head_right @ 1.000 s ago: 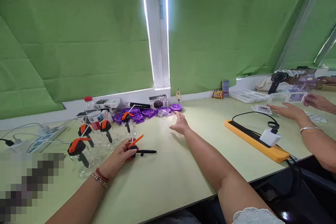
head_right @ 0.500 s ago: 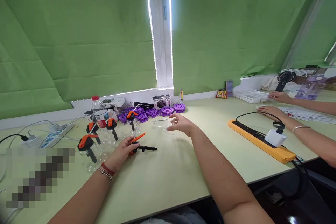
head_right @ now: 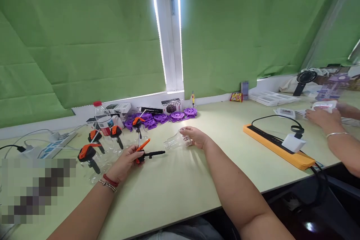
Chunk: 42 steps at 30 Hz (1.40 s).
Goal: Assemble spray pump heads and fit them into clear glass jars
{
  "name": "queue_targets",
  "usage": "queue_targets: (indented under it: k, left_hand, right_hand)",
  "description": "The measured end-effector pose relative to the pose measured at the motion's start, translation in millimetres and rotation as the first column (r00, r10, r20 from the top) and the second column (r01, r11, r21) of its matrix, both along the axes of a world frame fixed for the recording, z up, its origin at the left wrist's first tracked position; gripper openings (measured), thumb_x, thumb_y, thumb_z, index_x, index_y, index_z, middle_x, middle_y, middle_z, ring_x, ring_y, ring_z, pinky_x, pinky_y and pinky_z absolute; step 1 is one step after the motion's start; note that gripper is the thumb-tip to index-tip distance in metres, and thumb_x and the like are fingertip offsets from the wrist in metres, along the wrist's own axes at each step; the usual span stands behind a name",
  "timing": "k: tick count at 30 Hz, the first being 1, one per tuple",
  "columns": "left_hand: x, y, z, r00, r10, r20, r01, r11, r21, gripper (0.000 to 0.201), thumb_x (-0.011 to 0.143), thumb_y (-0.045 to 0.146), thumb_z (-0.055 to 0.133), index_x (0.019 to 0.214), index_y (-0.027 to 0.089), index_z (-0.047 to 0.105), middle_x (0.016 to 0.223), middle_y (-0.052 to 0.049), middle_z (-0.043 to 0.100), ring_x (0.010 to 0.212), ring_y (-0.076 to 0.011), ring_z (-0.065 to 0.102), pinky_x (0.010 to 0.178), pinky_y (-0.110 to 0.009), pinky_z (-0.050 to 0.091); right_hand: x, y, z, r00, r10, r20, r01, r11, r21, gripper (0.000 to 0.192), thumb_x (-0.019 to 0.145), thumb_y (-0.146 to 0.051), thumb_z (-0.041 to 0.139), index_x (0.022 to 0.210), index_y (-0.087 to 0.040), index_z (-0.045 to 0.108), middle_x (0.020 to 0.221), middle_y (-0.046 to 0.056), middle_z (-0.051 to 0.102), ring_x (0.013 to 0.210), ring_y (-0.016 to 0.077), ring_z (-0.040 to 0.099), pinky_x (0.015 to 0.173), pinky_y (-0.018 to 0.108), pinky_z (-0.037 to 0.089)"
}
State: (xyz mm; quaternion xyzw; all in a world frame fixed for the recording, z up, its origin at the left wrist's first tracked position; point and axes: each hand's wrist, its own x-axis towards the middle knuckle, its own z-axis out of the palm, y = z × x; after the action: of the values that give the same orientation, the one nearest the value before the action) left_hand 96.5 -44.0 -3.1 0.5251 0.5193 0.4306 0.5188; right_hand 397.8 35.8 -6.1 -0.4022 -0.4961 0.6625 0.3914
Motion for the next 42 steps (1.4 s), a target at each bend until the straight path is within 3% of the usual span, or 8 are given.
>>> queue_targets:
  k: [10,17,26,42]
  left_hand:
    - [-0.7,-0.7,0.7,0.999,-0.032,-0.037,0.033,0.999,0.018,0.027,0.066,0.030,0.067,0.077,0.019,0.045,0.067,0.005,0.049,0.059,-0.0109,0.053,0.054,-0.025,0.044]
    - [-1.1,0.0,-2.5,0.997,-0.067,0.042,0.065,0.997,0.031,0.028,0.066,0.029,0.068,0.074,0.019,0.043,0.067,0.005,0.048,0.058,-0.0104,0.052,0.058,-0.029,0.049]
    - [-0.3,-2.6,-2.5,0.985,-0.145,0.094,0.144,0.989,0.015,0.032,0.068,0.033,0.070,0.080,0.018,0.045,0.069,0.004,0.054,0.059,-0.0133,0.059,0.057,-0.029,0.049]
    - [1.8,-8.0,5.6,0.977,-0.181,0.109,0.174,0.982,0.069,0.027,0.070,0.029,0.068,0.079,0.019,0.045,0.068,0.004,0.052,0.060,-0.0131,0.060,0.057,-0.029,0.049]
  right_hand:
    - [0.4,-5.1,5.4,0.998,0.057,-0.015,-0.058,0.998,-0.022,0.034,0.065,-0.033,0.075,0.092,-0.019,0.060,0.082,0.003,0.055,0.064,0.0113,0.053,0.051,0.023,0.043]
    - [-5.3,-6.2,3.9,0.996,0.064,-0.065,-0.068,0.996,-0.060,0.033,0.065,-0.034,0.075,0.090,-0.019,0.058,0.079,0.002,0.056,0.061,0.0115,0.055,0.052,0.026,0.046]
    - [-23.2,-15.3,0.1,0.981,0.186,-0.052,-0.190,0.980,-0.068,0.037,0.063,-0.035,0.078,0.089,-0.019,0.057,0.080,0.002,0.059,0.068,0.0144,0.059,0.063,0.031,0.051]
    - [-11.1,-25.7,20.8,0.971,0.236,-0.039,-0.237,0.971,-0.018,0.039,0.064,-0.029,0.077,0.096,-0.019,0.057,0.088,0.005,0.060,0.081,0.0178,0.059,0.071,0.037,0.052]
